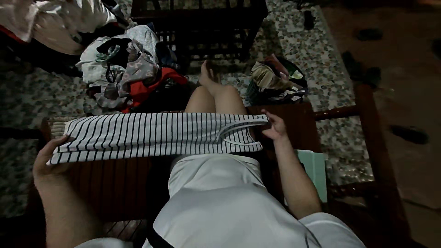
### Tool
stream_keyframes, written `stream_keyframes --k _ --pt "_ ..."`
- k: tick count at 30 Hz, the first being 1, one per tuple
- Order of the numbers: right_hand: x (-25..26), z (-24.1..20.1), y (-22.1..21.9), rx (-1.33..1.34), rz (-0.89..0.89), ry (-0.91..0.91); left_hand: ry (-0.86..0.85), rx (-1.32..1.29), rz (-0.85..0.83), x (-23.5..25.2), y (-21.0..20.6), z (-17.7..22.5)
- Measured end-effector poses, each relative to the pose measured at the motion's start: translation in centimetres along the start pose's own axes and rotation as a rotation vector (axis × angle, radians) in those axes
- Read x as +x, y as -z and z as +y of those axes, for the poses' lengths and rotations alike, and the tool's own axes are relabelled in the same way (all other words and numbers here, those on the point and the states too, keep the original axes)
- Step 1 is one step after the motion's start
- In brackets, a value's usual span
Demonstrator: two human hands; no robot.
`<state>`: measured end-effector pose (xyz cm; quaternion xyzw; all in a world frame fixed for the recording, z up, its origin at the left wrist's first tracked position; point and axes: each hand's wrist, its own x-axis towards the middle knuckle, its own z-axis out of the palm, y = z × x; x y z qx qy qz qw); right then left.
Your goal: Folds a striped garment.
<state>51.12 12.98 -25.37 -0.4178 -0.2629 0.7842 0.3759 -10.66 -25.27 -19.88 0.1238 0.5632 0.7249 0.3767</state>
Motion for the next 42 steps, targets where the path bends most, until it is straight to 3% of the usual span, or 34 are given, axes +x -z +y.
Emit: stream_keyframes --k 2,7,11,13,16,17,19,21,23,25,27,29,33,35,38,42 --pt "0.5 -0.2 0.7 -0.156 -0.035 0.033 0.011 -0.016 0.005 -0.7 -1.9 0.1" --pt "0.5 0.1 -0.7 -1.091 -0.032 0.31 0.007 -0.004 -0.016 -0.6 -1.1 0.0" --pt "-2.2 0.2 -2.2 -1.256 0.034 0.388 -0.026 -0.02 0.055 -0.9 -0.1 1.2" --pt "-3.8 -0.5 -2.9 -1.291 0.085 0.403 -0.069 0.01 0.041 -2.0 -1.8 2.5" --pt "-6.4 -1.4 -4.8 -1.214 0.093 0.499 -0.113 0.292 -0.16 -4.2 -8.3 4.9" --pt "-7.4 -1.6 -5.9 -1.141 0.045 0.511 -0.128 0.419 -0.196 -5.6 -12.6 5.2" --pt "-8.8 -1.9 -8.4 -0.877 -0.128 0.478 -0.171 0.578 -0.1 -9.4 -24.7 3.6" --pt "-9.2 -2.3 -10.1 -0.553 -0.354 0.319 -0.161 0.572 -0.314 -11.3 -33.1 -0.4" --pt "-8.9 -2.8 -10.4 -0.419 -0.429 0.165 -0.113 0.505 -0.77 -13.1 -39.1 -4.8" --pt "-8.1 -2.8 -9.1 -0.455 -0.284 0.127 -0.034 0.487 -1.224 -14.5 -41.9 -7.7" --pt "-6.2 -2.2 -6.4 -0.544 -0.084 0.075 0.044 0.627 -1.473 -14.8 -41.6 -8.5" --pt "-4.9 -1.4 -3.9 -0.594 0.022 0.03 0.07 0.772 -1.418 -13.7 -39.3 -8.7" --pt "-7.6 -3.5 -4.1 -0.654 -0.015 0.105 -0.01 1.105 -0.723 -9.3 -32.6 -10.0" --pt "-9.3 -5.0 -3.6 -0.736 -0.031 0.153 0.033 1.193 -0.452 -6.8 -29.6 -10.9" --pt "-9.4 -5.2 -1.3 -0.947 0.048 0.094 0.242 1.153 -0.355 -4.9 -28.6 -11.8" --pt "-7.8 -3.7 -0.8 -1.163 0.182 -0.059 0.287 1.008 -0.377 -4.4 -30.0 -12.5"
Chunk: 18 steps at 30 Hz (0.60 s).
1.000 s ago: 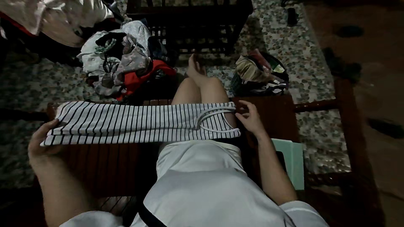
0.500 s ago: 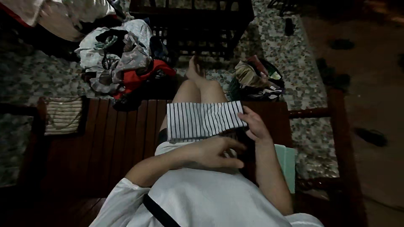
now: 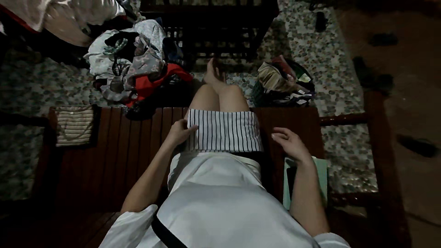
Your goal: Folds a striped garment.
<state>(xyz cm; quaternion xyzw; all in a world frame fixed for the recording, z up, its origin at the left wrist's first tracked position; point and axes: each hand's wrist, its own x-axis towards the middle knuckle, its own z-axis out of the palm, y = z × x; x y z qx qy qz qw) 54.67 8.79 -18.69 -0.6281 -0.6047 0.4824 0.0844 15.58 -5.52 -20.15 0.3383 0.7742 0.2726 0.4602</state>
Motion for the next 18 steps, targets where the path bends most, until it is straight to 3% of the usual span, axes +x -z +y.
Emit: stream_keyframes --k 3,6,11,15,18 --pt "-0.2 -0.5 -0.7 0.039 0.021 0.062 -0.066 -0.326 -0.114 -0.8 1.4 -0.1" --pt "-0.5 -1.0 -0.2 0.062 0.07 0.139 -0.135 -0.467 -0.002 -3.8 6.4 0.4" --pt "-1.1 -1.0 1.0 0.07 0.142 0.231 -0.346 -0.307 0.416 -12.7 17.0 3.9" --pt "-1.9 -2.1 0.5 0.097 0.118 0.282 -0.656 -0.075 0.376 -13.8 24.2 4.4" --pt "-2.4 -2.8 -0.1 0.107 0.052 0.334 -0.598 0.081 0.412 -12.7 22.2 7.6"
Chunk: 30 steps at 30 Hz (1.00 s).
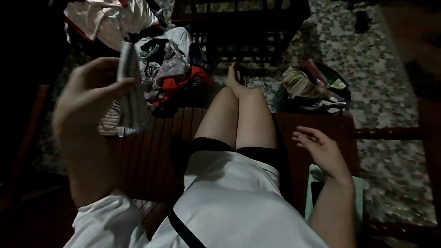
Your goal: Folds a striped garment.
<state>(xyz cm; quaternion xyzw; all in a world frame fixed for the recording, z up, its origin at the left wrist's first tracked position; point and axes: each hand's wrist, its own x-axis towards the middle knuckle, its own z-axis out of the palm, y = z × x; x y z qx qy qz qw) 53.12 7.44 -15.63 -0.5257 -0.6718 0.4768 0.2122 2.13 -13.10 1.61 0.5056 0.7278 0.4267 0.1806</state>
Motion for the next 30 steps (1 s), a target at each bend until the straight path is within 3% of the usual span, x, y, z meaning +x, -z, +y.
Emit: stream_keyframes --k 5,10,13,16,19,22,26,30 --pt "0.6 0.0 -1.0 -0.011 -0.098 0.011 0.17 0.146 -0.159 3.1 -14.4 1.3" --pt "0.2 0.7 -0.3 0.029 -0.077 -0.042 0.151 -0.151 -0.46 2.5 -32.8 2.7" --pt "-0.5 1.4 1.0 0.086 -0.025 -0.134 0.169 -0.242 -0.541 1.7 -39.3 4.8" --pt "-0.4 1.2 1.1 0.127 -0.003 -0.257 0.118 -0.31 -0.642 1.5 -42.7 6.7" --pt "0.3 2.1 -0.4 0.077 -0.01 -0.322 -0.135 -0.265 -0.802 0.3 -43.9 5.2" --pt "1.2 2.6 -1.9 0.058 0.009 -0.361 -0.349 0.007 -0.72 -0.9 -39.9 2.0" --pt "2.3 5.7 -3.7 0.024 0.011 -0.379 -0.26 0.426 -0.553 -2.4 -31.2 -4.8" --pt "3.1 7.7 -5.2 0.027 0.059 -0.335 -0.374 0.427 -0.488 -3.5 -26.2 -9.3"
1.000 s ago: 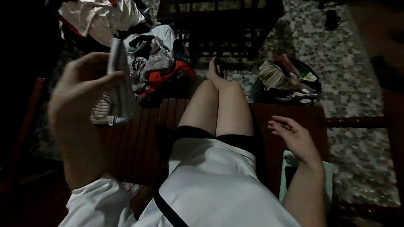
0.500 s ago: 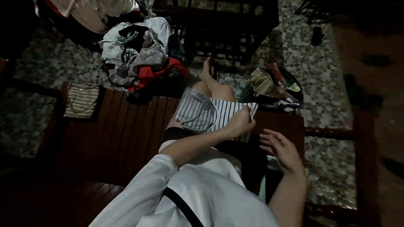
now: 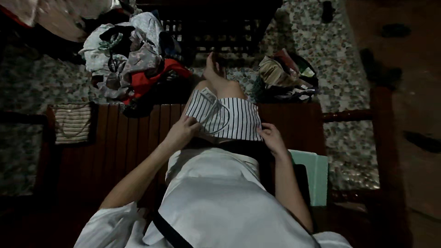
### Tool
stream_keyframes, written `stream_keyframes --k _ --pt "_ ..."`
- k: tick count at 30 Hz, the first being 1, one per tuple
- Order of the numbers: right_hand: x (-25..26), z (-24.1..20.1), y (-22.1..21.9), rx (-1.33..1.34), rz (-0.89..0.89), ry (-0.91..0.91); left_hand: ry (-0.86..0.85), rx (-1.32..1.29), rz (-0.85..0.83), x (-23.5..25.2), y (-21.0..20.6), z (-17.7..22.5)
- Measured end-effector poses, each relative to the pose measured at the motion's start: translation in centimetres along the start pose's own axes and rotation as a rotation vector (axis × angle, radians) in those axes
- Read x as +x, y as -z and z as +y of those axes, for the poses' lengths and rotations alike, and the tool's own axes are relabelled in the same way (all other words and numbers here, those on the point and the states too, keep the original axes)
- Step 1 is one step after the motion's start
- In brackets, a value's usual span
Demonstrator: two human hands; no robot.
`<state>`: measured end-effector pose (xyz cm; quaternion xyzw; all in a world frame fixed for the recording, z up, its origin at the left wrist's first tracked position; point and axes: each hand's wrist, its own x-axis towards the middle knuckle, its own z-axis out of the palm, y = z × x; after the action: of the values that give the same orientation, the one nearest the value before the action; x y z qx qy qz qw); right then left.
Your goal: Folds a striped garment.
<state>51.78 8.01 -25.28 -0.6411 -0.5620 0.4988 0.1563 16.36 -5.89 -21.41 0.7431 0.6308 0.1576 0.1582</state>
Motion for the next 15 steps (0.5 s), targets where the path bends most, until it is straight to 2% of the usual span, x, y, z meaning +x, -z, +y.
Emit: stream_keyframes --k 4,6,7,9,10,12,15 --pt "-0.2 -0.8 0.0 -0.015 0.077 0.064 -0.091 -0.026 0.198 0.5 2.3 0.2" --pt "-0.4 -0.6 0.5 -0.012 0.122 0.093 -0.093 -0.069 0.224 1.5 2.7 0.0" --pt "-0.5 -0.2 0.8 0.002 0.14 0.105 -0.044 -0.118 0.152 1.8 2.6 -0.2" --pt "-0.3 1.0 1.1 0.054 0.142 0.094 0.165 -0.217 -0.03 2.1 1.7 -1.1" --pt "0.0 1.3 1.0 0.092 0.12 0.063 0.277 -0.239 -0.023 2.1 1.0 -1.6" --pt "0.9 1.7 0.5 0.162 0.054 -0.016 0.502 -0.235 0.104 2.6 -0.1 -1.7" --pt "2.1 1.0 -1.0 0.155 0.032 -0.059 0.683 -0.194 0.076 3.6 -1.1 -0.5"
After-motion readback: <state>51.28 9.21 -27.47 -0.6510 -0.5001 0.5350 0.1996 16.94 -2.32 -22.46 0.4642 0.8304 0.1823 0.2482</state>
